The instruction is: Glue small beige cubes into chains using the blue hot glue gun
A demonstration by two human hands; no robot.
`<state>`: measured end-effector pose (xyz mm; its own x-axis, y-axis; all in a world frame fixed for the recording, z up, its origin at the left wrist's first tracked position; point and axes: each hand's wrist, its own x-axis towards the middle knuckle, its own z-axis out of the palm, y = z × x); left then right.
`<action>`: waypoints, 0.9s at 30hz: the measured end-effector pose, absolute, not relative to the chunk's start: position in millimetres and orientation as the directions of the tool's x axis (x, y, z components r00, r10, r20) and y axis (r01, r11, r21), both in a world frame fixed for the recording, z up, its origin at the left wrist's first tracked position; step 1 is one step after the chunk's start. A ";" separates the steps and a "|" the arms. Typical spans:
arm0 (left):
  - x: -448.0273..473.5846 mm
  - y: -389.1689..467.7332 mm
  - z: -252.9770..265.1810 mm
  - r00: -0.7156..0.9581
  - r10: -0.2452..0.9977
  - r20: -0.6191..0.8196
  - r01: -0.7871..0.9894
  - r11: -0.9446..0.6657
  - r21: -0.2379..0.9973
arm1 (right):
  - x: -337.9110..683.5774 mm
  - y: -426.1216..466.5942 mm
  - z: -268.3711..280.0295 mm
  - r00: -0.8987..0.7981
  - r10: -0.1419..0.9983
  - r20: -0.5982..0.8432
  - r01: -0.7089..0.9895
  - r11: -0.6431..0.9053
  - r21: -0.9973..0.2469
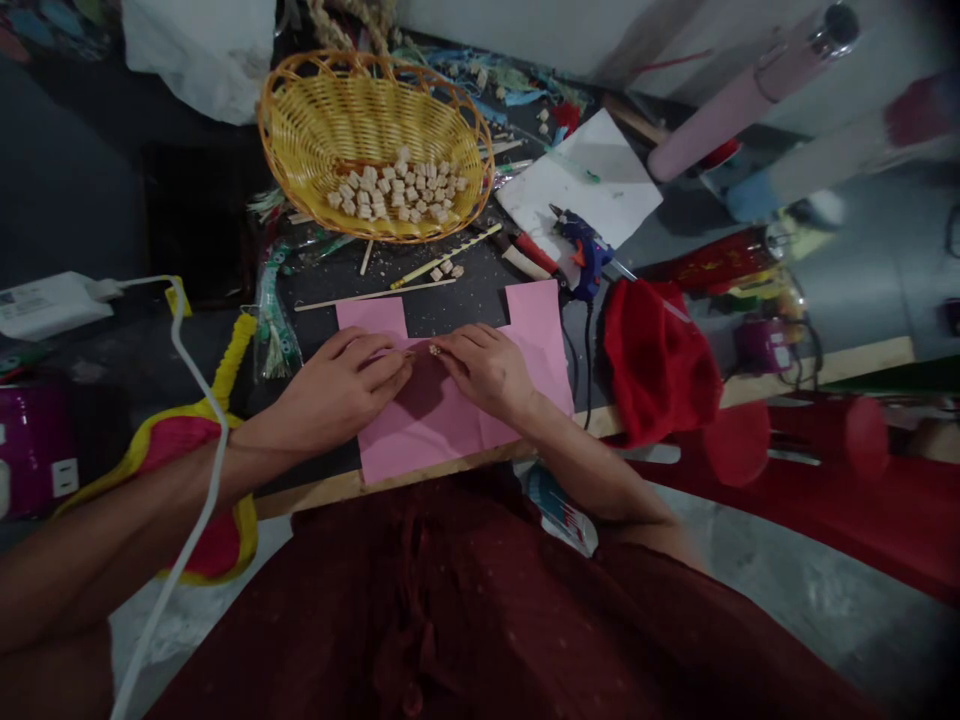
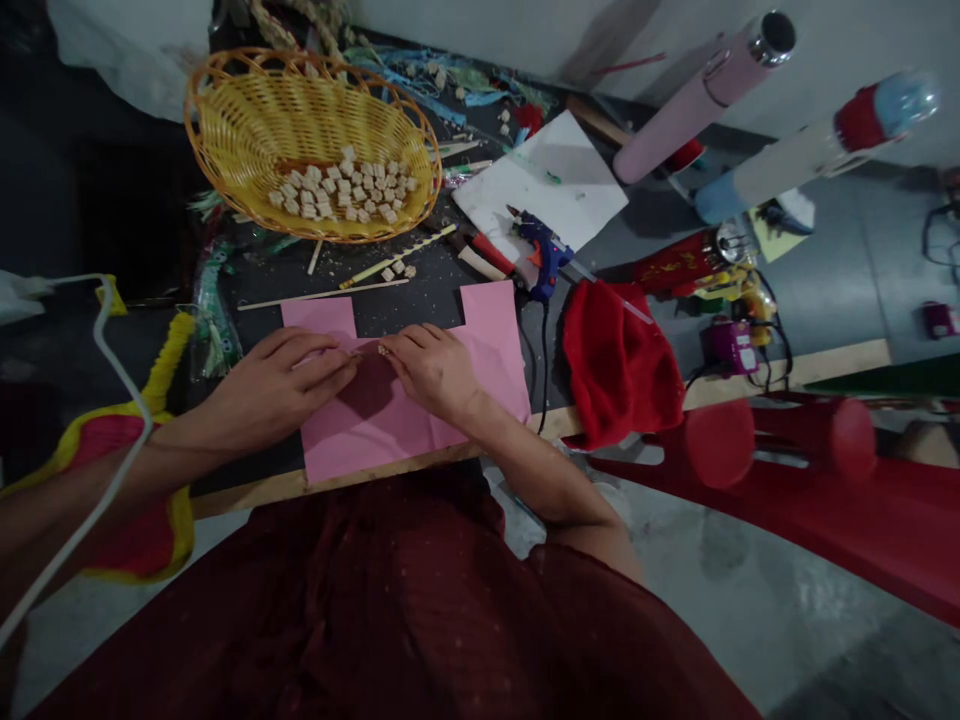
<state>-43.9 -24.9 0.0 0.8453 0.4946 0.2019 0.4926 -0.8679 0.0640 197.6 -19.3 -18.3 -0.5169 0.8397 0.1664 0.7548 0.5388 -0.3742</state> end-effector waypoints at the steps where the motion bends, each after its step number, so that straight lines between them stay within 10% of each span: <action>1: -43.9 -25.0 -0.3 0.845 0.494 0.206 0.492 -0.868 0.063 | 197.9 -19.2 -18.2 -0.516 0.841 0.163 0.757 0.537 -0.372; 27: -44.4 -24.7 2.9 0.859 0.463 0.218 0.470 -0.882 0.019 | 195.5 -19.8 -8.9 -0.544 0.835 0.081 0.771 0.536 -0.345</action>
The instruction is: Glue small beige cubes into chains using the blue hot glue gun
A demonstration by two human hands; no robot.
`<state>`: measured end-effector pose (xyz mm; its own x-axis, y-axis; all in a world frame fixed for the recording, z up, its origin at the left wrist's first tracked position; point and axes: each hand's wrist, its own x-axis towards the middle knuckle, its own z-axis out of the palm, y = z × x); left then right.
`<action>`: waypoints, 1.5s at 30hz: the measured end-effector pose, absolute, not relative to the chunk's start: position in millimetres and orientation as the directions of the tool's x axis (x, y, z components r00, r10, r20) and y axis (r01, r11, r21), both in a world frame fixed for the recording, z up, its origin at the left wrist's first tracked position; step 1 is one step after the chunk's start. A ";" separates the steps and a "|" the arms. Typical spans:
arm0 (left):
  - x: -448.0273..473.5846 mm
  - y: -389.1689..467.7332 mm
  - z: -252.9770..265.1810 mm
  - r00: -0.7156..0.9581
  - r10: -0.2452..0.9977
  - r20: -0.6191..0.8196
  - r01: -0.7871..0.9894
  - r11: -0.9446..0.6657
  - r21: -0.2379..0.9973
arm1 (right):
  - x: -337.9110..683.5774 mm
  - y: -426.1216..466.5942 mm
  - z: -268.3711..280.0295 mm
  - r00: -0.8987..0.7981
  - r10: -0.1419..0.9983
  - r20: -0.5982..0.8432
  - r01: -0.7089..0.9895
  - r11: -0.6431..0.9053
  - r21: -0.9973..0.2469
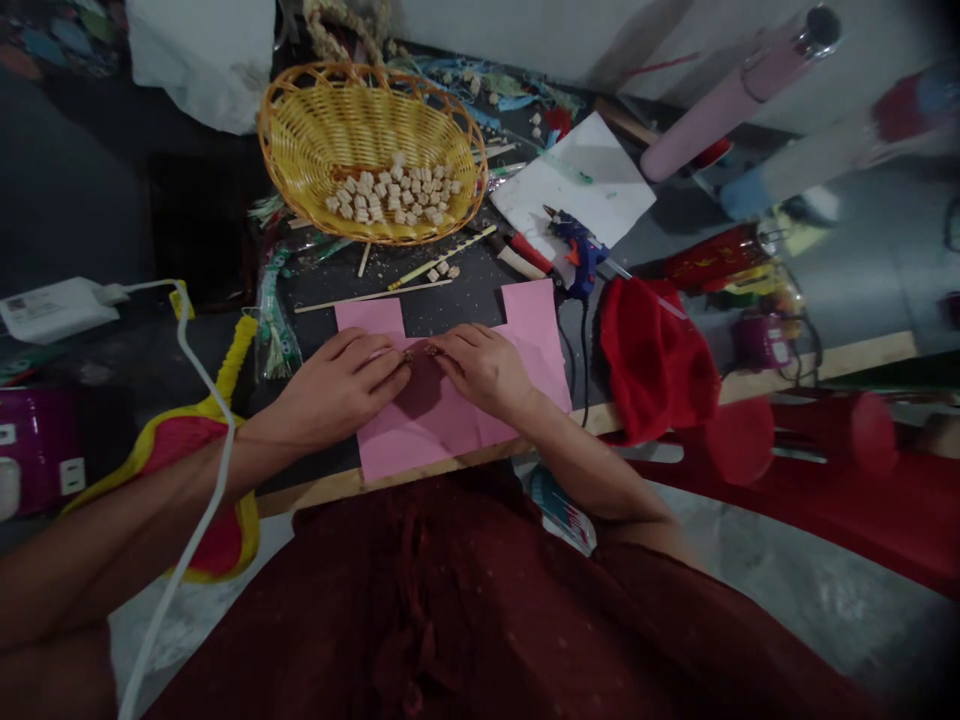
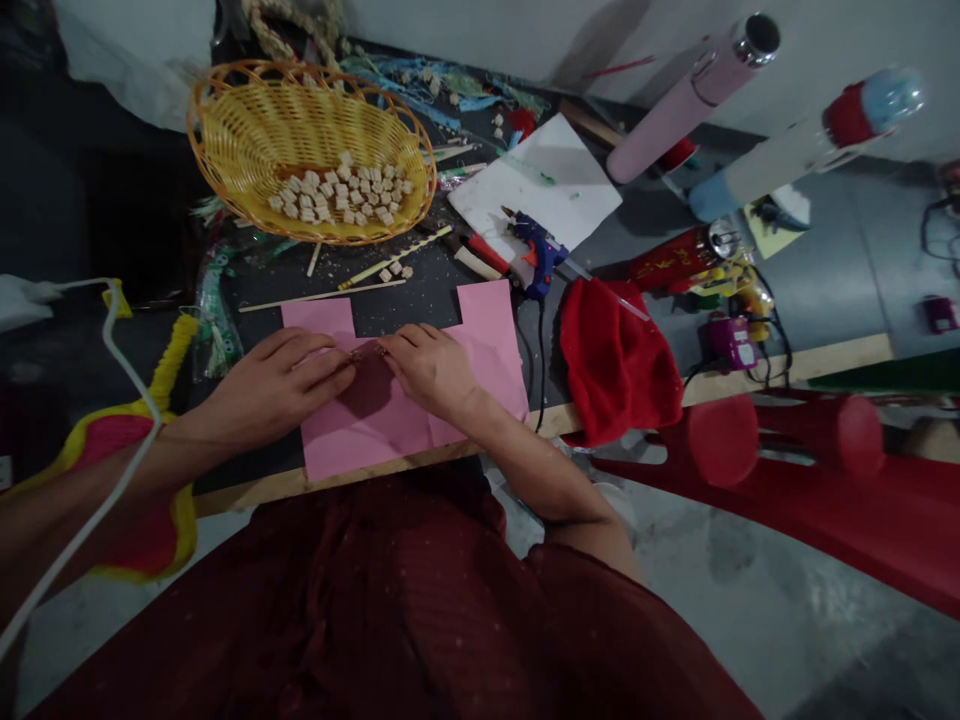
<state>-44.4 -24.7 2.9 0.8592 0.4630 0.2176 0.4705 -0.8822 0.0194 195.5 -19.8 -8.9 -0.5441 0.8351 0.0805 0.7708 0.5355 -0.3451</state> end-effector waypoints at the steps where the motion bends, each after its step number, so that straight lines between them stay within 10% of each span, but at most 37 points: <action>1: -44.4 -24.8 3.3 0.859 0.464 0.217 0.471 -0.882 0.022 | 195.3 -19.7 -8.8 -0.541 0.837 0.080 0.773 0.533 -0.345; 31: -50.3 -23.6 8.7 0.847 0.501 0.177 0.498 -0.865 0.061 | 194.6 -19.5 -8.1 -0.529 0.846 0.066 0.781 0.516 -0.353; 39: -60.9 -16.9 4.1 0.627 0.729 0.276 0.727 -0.674 0.128 | 197.3 -18.8 -10.3 -0.509 0.852 0.124 0.776 0.516 -0.363; 45: -59.8 -20.8 5.6 0.775 0.612 0.160 0.601 -0.791 0.113 | 185.3 -14.4 -2.9 -0.569 0.802 0.181 0.705 0.589 -0.394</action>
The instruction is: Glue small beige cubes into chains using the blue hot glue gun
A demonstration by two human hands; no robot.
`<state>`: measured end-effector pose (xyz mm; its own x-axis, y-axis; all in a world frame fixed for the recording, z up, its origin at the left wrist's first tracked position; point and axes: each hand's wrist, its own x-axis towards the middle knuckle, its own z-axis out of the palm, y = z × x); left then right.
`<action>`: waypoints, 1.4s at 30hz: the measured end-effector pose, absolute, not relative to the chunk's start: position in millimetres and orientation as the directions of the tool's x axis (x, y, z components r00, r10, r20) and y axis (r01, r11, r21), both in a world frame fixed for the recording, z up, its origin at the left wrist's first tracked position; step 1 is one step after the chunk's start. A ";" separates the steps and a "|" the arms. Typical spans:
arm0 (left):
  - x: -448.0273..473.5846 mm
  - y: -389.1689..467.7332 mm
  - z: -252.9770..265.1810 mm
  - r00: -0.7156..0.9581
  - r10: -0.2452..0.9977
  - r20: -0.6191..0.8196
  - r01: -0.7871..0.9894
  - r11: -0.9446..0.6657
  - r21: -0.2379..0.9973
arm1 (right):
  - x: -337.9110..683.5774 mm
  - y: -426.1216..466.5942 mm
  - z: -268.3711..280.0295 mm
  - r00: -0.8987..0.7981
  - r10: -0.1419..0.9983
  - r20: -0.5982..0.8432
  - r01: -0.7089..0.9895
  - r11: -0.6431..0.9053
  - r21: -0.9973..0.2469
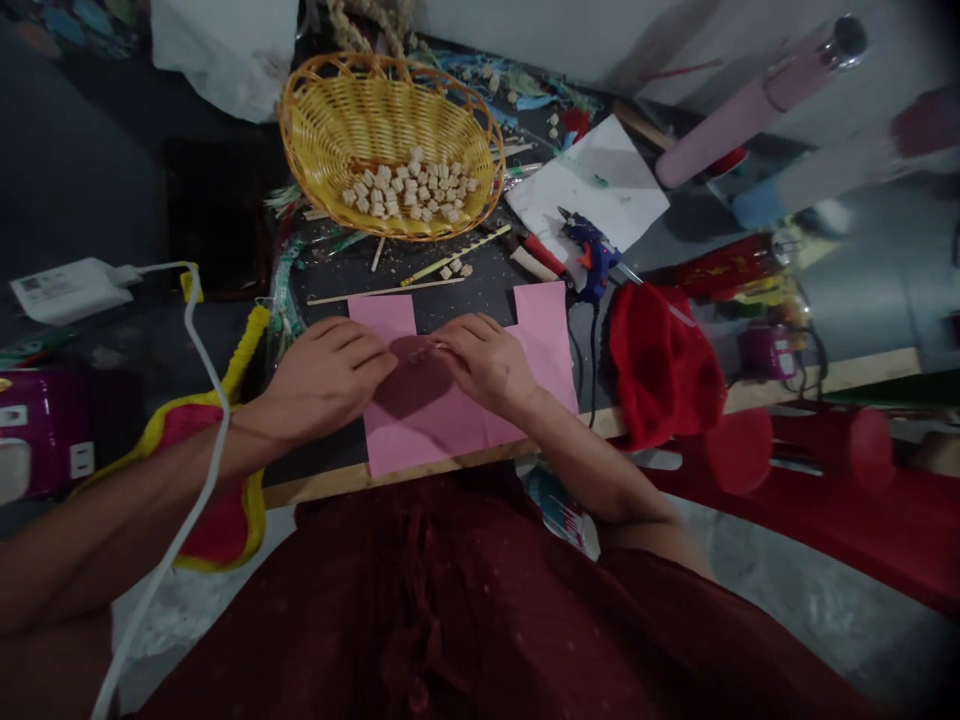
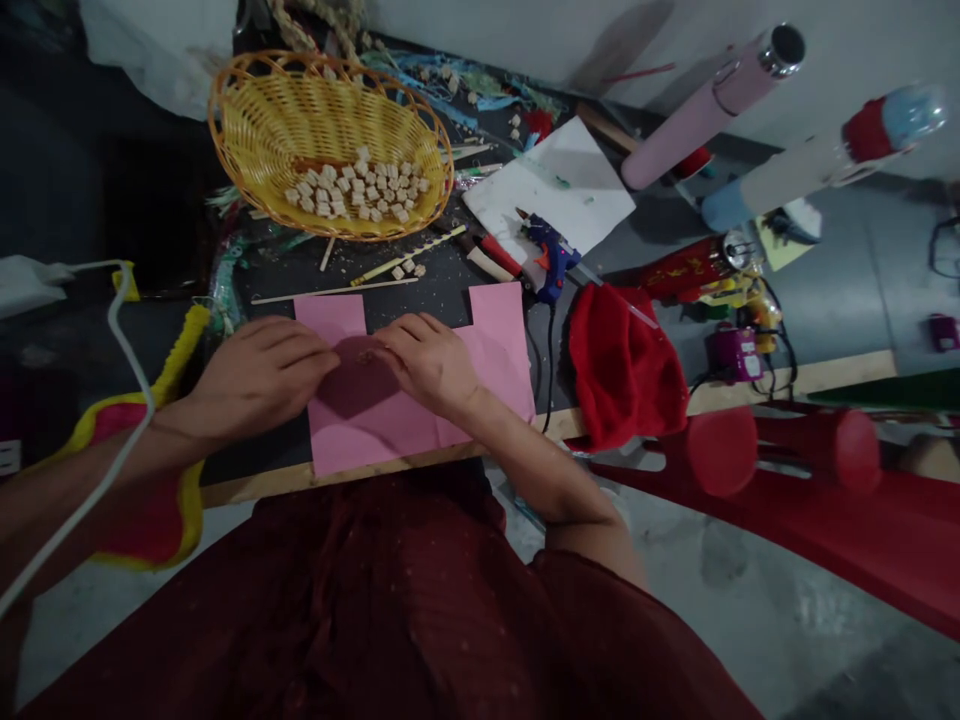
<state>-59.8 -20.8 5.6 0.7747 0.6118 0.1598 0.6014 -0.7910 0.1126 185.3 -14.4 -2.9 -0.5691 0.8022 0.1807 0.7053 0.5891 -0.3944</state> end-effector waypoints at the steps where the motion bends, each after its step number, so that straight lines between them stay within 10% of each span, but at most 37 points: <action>1: -58.9 -22.0 5.6 0.787 0.595 0.161 0.585 -0.804 0.107 | 182.0 -13.7 -1.3 -0.595 0.787 0.162 0.695 0.605 -0.389; 42: -51.9 -29.2 6.2 0.804 0.560 0.198 0.551 -0.828 0.104 | 170.0 -14.8 -3.7 -0.608 0.790 0.077 0.743 0.601 -0.295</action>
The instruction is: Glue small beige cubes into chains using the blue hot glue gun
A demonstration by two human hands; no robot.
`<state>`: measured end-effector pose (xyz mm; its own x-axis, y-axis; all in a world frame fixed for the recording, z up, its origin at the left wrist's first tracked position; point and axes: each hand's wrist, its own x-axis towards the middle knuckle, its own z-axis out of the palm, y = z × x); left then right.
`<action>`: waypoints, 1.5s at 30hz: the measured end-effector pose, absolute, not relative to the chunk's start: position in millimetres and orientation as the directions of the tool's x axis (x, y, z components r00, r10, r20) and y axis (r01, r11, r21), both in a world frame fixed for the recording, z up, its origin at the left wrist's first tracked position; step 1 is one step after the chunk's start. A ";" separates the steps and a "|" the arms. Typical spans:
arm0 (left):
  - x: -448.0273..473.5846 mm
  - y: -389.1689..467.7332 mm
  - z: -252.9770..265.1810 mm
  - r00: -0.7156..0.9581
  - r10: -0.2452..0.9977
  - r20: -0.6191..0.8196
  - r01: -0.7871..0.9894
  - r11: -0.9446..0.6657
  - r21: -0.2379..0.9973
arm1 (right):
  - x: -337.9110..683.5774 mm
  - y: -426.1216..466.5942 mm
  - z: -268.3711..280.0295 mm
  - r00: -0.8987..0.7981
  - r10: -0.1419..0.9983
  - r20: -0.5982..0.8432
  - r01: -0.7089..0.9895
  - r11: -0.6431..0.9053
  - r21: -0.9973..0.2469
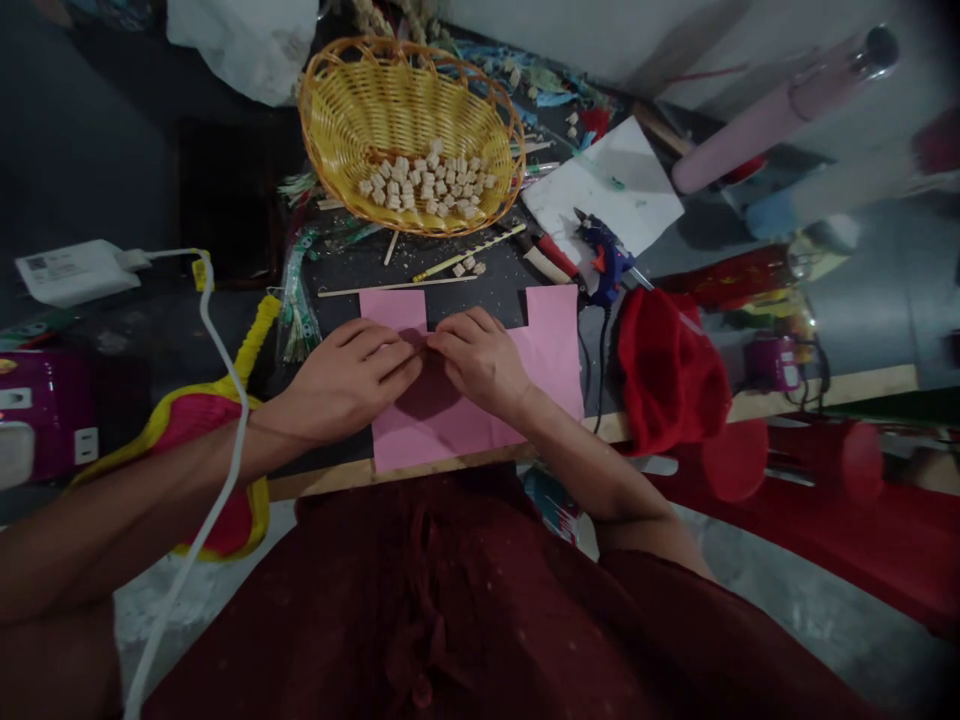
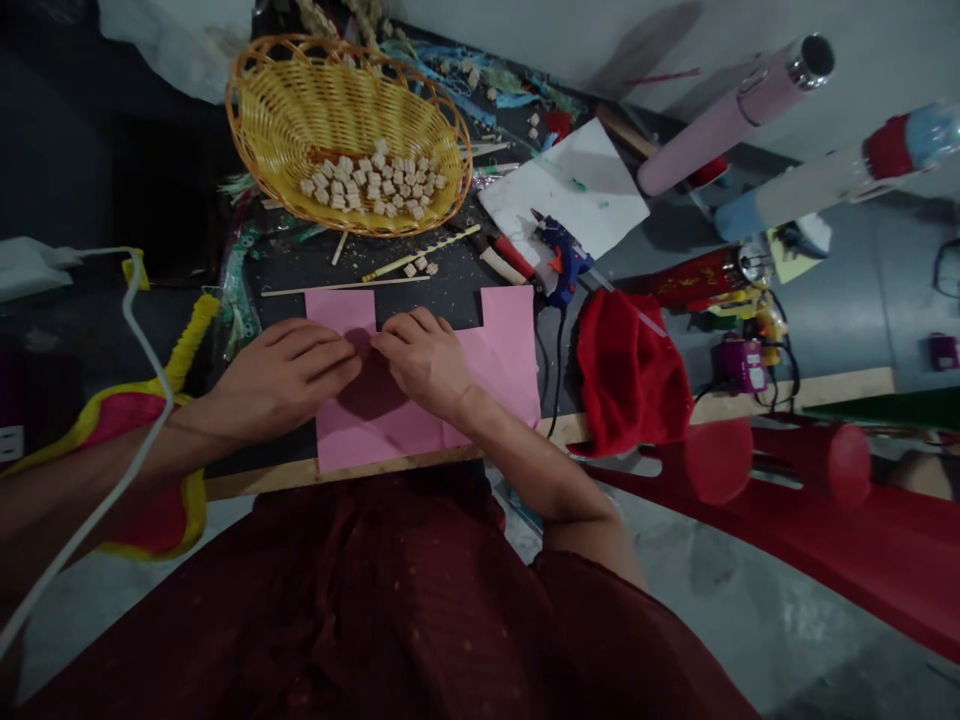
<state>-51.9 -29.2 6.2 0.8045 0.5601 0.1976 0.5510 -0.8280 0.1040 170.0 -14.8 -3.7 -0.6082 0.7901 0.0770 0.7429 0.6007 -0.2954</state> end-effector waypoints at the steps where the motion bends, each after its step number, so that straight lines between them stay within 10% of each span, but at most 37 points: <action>1: -50.9 -29.2 5.5 0.806 0.552 0.213 0.549 -0.832 0.077 | 170.6 -14.7 -4.7 -0.609 0.789 0.081 0.739 0.602 -0.303; 35: -36.9 -12.9 1.3 0.862 0.497 0.098 0.484 -0.865 0.131 | 195.0 -15.5 -13.4 -0.615 0.741 0.268 0.643 0.669 -0.374; 45: -31.6 -6.1 -4.3 0.823 0.511 0.247 0.502 -0.859 0.101 | 191.1 -14.3 -15.0 -0.584 0.804 0.112 0.692 0.566 -0.449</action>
